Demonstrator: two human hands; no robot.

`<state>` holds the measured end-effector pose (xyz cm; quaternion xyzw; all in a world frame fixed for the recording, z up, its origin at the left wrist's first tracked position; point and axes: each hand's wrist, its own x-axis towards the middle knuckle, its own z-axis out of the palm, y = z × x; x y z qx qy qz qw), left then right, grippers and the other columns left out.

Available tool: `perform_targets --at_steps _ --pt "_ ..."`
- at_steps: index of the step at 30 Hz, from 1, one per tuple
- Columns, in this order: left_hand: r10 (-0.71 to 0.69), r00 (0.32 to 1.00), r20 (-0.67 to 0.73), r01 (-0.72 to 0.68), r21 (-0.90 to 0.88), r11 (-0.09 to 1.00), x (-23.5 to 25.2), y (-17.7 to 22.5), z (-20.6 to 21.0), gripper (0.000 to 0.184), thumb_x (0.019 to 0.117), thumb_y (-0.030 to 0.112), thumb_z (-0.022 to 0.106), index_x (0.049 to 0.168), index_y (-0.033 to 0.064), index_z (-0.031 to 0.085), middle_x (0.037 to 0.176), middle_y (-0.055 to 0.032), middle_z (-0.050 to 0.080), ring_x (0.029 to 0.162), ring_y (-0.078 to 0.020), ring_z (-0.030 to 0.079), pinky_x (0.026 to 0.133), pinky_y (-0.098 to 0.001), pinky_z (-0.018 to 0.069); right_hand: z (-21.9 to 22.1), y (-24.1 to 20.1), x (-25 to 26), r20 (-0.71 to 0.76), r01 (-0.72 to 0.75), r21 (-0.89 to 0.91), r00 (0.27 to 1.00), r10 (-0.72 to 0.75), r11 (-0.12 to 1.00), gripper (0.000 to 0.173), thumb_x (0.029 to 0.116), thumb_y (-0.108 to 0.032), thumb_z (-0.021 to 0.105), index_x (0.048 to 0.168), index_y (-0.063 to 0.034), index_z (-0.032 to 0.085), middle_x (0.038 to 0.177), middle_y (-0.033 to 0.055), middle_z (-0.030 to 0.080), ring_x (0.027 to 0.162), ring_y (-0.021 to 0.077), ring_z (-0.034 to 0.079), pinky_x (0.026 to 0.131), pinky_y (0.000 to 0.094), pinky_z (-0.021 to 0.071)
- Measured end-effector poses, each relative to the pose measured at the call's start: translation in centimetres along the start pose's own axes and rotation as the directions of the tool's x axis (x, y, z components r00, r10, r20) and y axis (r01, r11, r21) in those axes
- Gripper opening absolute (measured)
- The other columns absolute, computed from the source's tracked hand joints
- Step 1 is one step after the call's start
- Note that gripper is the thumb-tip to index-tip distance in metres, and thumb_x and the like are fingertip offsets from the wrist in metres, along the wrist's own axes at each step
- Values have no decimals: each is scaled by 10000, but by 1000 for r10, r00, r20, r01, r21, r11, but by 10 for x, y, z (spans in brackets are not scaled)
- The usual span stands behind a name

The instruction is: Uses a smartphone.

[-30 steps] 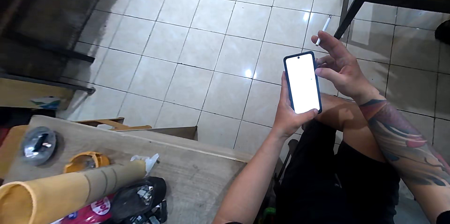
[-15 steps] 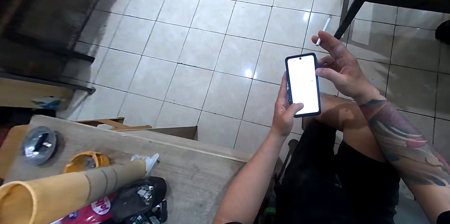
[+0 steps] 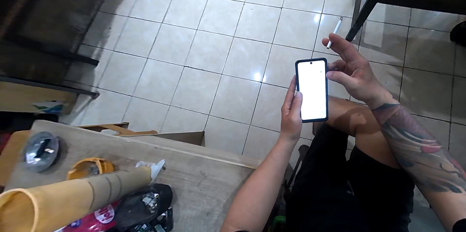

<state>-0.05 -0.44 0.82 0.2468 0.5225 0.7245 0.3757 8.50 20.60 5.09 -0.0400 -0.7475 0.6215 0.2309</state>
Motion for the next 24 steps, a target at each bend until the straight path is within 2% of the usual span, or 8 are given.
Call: perform_targets --at_steps 3,10,13,14,16,18,20,24 --pt "11 1000 23 -11 -18 1000 0 0 -1 507 1123 324 313 1626 334 254 1502 -88 509 1233 -248 611 947 -467 572 -2 5 2 10 15 4 1000 -15 1000 737 967 -32 615 1607 -41 250 1616 99 392 980 151 697 829 298 617" --pt "9 1000 2 -9 8 1000 0 1 1 517 1118 291 347 1624 338 254 1456 -102 544 1176 -241 640 926 -460 579 -1 4 2 0 27 14 1000 -27 1000 739 963 -17 621 1601 -19 249 1614 110 396 970 151 704 830 299 622" --pt "0 996 -88 9 108 994 1 4 6 542 1095 252 464 1606 335 304 1308 -107 636 1024 -223 699 832 -415 614 0 4 1 6 22 22 1000 -23 1000 737 968 -24 619 1602 -22 244 1611 106 397 973 141 699 830 292 619" --pt "-11 994 -106 25 125 992 1 5 7 571 1079 219 508 1602 340 311 1286 -104 650 996 -222 708 811 -407 620 0 3 1 7 17 27 1000 -17 999 741 965 -23 621 1603 -25 243 1612 103 397 976 142 700 832 294 621" --pt "-22 996 -89 30 96 995 0 6 6 704 1021 51 560 1611 322 286 1327 -119 631 1013 -241 705 805 -417 617 1 2 1 7 1 35 1000 -1 999 748 961 -15 622 1603 -29 240 1617 97 389 984 140 700 835 288 620" --pt "-5 1000 -12 5 29 1000 1 5 3 944 831 -111 503 1631 297 213 1432 -128 554 1101 -257 666 842 -441 598 1 2 2 0 -7 34 1000 7 999 747 960 -6 616 1605 -32 240 1617 99 389 1002 146 703 846 294 622" --pt "4 999 52 -3 -23 1000 1 3 2 1035 754 -113 487 1643 298 154 1484 -130 500 1146 -262 639 851 -450 589 0 2 2 -13 -12 21 1000 12 1000 740 961 -9 606 1607 -35 244 1611 99 398 1004 152 704 846 298 623" --pt "-14 993 118 20 -42 999 2 2 0 1054 766 -25 568 1642 332 103 1515 -120 462 1195 -264 613 869 -468 584 -2 1 2 -31 -21 1 999 21 1000 728 967 -24 598 1607 -36 250 1606 95 410 1001 147 696 829 291 615"
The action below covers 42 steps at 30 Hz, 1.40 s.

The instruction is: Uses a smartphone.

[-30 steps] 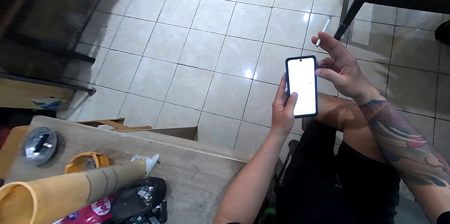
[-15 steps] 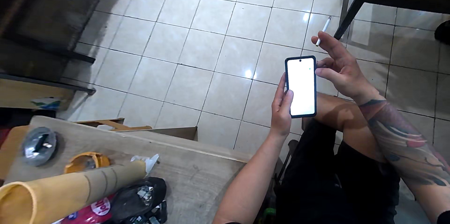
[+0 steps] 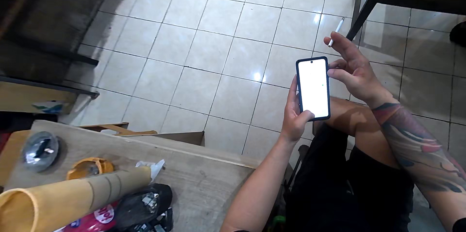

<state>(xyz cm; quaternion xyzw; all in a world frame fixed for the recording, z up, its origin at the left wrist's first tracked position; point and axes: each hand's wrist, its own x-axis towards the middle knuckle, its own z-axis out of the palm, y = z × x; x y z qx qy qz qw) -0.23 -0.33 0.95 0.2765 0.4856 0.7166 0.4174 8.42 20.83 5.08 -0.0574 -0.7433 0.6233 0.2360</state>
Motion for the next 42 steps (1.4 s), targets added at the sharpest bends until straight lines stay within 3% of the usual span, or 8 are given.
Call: perform_targets --at_steps 4,7,12,21,25,29,36,42 --pt "-33 999 40 32 12 999 1 2 3 1181 762 -66 715 1634 366 46 1497 -133 470 1189 -302 622 866 -487 601 -1 1 0 -3 12 15 1000 -12 1000 706 985 -31 569 1609 -30 239 1608 99 401 967 136 689 784 276 612" --pt "-53 998 29 51 67 996 2 3 6 1336 680 -98 829 1630 390 26 1499 -130 468 1216 -329 615 870 -523 617 -2 2 1 -8 1 46 1000 0 999 695 991 -30 555 1611 -40 242 1614 98 396 986 148 689 795 283 612" --pt "-62 998 4 60 146 987 3 0 6 1435 618 -78 894 1629 408 -1 1518 -102 452 1245 -298 604 907 -507 614 -2 1 1 -10 2 33 1000 -2 999 656 1012 -49 514 1610 -33 242 1619 96 392 978 135 686 785 281 606" --pt "-27 999 26 22 168 986 3 0 6 1388 658 -54 879 1634 380 -8 1508 -105 464 1239 -290 609 909 -502 615 -4 3 2 -6 15 67 1000 -15 998 642 1025 -54 490 1612 -35 229 1623 107 379 934 155 702 745 310 628" --pt "-5 997 71 -2 97 995 2 0 4 1283 740 -62 800 1640 352 -15 1533 -117 427 1265 -310 584 924 -518 601 -3 3 2 -10 11 78 1000 -10 997 646 1021 -54 478 1613 -38 220 1627 107 368 948 157 700 765 320 624" --pt "20 993 120 -18 -19 1000 1 -2 1 1144 819 49 713 1642 340 -25 1562 -112 389 1286 -286 554 929 -486 578 -3 2 1 -17 6 58 1000 -5 998 643 1027 -63 483 1615 -40 224 1624 101 377 931 142 695 760 307 620" --pt "42 994 96 -39 -31 999 1 -2 -1 1078 812 10 621 1651 318 17 1572 -109 380 1292 -261 546 953 -465 561 -1 2 1 -15 19 50 1000 -19 999 658 1020 -68 512 1611 -32 225 1625 111 372 943 144 696 767 301 620" --pt "68 994 80 -68 -10 998 1 -3 -3 1021 831 90 621 1655 281 51 1576 -111 364 1305 -253 522 978 -463 540 0 1 1 -13 20 45 1000 -20 999 733 966 -8 589 1610 -43 240 1620 102 380 982 155 696 809 298 621"
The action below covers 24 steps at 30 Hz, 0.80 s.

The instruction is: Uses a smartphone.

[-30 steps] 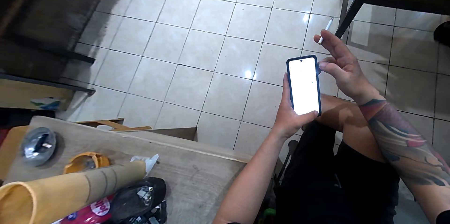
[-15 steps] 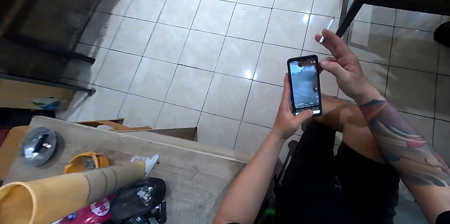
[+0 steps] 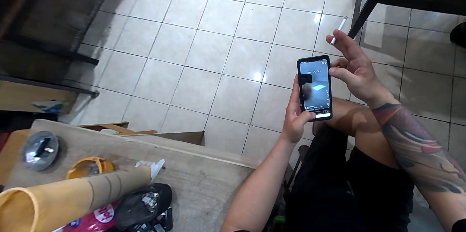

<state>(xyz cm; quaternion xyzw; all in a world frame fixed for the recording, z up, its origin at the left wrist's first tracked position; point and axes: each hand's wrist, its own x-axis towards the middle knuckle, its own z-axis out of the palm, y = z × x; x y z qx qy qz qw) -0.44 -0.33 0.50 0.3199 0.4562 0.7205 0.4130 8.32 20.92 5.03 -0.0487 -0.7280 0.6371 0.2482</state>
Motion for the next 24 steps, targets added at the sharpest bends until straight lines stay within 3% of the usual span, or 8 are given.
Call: perform_targets --at_steps 24 --pt "1 1000 -23 -1 -22 1000 -2 1 1 971 865 119 608 1652 305 69 1557 -116 412 1250 -251 576 945 -454 556 1 -2 0 7 3 -16 1000 -3 1000 749 961 -7 597 1611 -42 228 1630 103 364 958 144 701 805 296 623"
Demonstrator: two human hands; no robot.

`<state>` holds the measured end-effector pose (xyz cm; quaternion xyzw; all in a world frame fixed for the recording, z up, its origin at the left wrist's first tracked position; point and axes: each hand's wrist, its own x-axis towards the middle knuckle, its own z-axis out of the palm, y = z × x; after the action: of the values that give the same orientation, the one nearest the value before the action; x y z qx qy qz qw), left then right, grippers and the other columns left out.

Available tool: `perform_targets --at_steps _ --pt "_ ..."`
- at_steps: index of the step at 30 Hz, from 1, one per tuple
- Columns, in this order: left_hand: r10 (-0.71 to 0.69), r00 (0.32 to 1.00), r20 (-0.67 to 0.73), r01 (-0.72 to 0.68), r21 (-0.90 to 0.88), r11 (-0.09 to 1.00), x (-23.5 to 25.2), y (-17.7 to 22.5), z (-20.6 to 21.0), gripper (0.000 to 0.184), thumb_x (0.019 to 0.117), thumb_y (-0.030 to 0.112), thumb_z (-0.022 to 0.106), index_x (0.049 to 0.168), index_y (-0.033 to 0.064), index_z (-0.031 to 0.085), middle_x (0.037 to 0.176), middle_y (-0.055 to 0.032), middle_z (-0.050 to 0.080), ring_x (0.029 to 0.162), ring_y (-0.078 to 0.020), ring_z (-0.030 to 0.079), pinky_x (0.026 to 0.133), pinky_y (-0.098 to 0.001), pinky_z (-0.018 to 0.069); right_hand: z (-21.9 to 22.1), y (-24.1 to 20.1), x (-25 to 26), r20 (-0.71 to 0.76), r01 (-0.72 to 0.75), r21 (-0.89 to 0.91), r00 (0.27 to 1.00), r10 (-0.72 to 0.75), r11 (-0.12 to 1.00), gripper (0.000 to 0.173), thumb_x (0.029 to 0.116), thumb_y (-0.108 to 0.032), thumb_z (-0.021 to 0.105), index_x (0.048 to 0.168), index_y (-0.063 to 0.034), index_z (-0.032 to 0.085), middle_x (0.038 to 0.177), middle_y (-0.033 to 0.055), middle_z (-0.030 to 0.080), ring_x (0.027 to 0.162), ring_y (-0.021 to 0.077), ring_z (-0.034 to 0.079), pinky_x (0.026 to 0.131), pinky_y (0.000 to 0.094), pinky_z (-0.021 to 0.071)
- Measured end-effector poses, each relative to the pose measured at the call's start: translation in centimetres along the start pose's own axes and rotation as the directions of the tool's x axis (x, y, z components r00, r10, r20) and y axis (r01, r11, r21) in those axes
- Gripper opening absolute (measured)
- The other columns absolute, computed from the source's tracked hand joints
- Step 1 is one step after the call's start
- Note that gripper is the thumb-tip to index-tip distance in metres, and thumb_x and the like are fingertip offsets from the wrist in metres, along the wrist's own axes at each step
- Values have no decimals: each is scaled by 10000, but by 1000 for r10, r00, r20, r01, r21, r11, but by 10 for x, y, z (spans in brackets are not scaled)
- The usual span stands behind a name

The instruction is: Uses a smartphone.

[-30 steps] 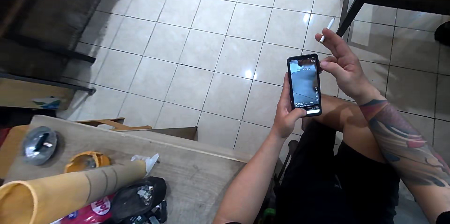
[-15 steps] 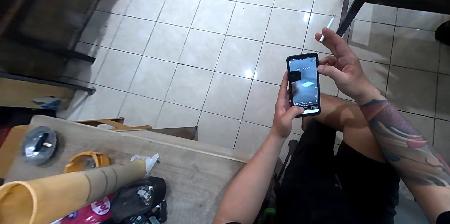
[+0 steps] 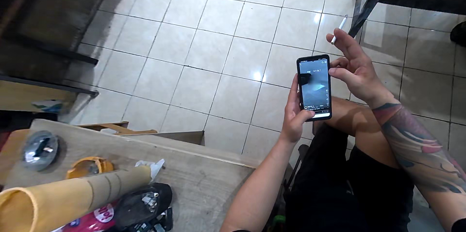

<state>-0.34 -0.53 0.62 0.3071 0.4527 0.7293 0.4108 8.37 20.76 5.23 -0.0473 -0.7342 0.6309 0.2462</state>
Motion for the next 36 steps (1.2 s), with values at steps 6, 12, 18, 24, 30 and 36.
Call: perform_targets --at_steps 6,12,18,24,30,36 --pt "-1 1000 -11 0 -12 1000 0 0 0 967 865 120 624 1649 304 88 1524 -117 448 1219 -242 592 930 -443 562 0 1 0 3 11 15 1000 -11 1000 756 953 7 604 1610 -34 232 1628 110 363 965 158 701 816 307 626" --pt "1 1000 -8 -1 -17 1000 0 1 1 976 860 109 616 1649 313 79 1545 -116 422 1245 -248 577 943 -451 556 0 1 0 -1 13 2 1000 -13 1000 764 951 -1 608 1612 -38 226 1618 111 378 982 160 699 817 304 624" --pt "-6 1000 -11 6 -26 1000 -1 0 1 971 863 97 627 1645 321 96 1517 -112 453 1228 -245 589 929 -448 564 0 2 0 7 10 13 1000 -10 1000 752 957 0 601 1610 -43 232 1622 106 369 961 146 699 802 297 625" --pt "6 1000 1 -6 -2 1000 0 0 0 969 871 132 627 1649 303 74 1521 -123 449 1224 -248 591 928 -450 565 0 2 0 9 16 21 1000 -17 1000 758 952 12 603 1611 -43 232 1628 108 362 950 156 700 790 305 627" --pt "4 1000 -5 -4 -4 1000 0 0 1 993 847 118 627 1651 297 73 1563 -121 396 1262 -257 567 957 -459 552 0 2 0 5 14 25 1000 -14 1000 763 949 16 600 1610 -33 222 1620 114 371 960 160 706 813 314 632" --pt "-3 1000 -13 3 0 1000 0 1 1 984 854 116 623 1650 297 74 1536 -121 432 1241 -244 581 945 -445 556 0 1 0 -1 8 18 1000 -8 1000 759 951 14 600 1608 -29 222 1613 117 384 945 160 705 780 305 632"
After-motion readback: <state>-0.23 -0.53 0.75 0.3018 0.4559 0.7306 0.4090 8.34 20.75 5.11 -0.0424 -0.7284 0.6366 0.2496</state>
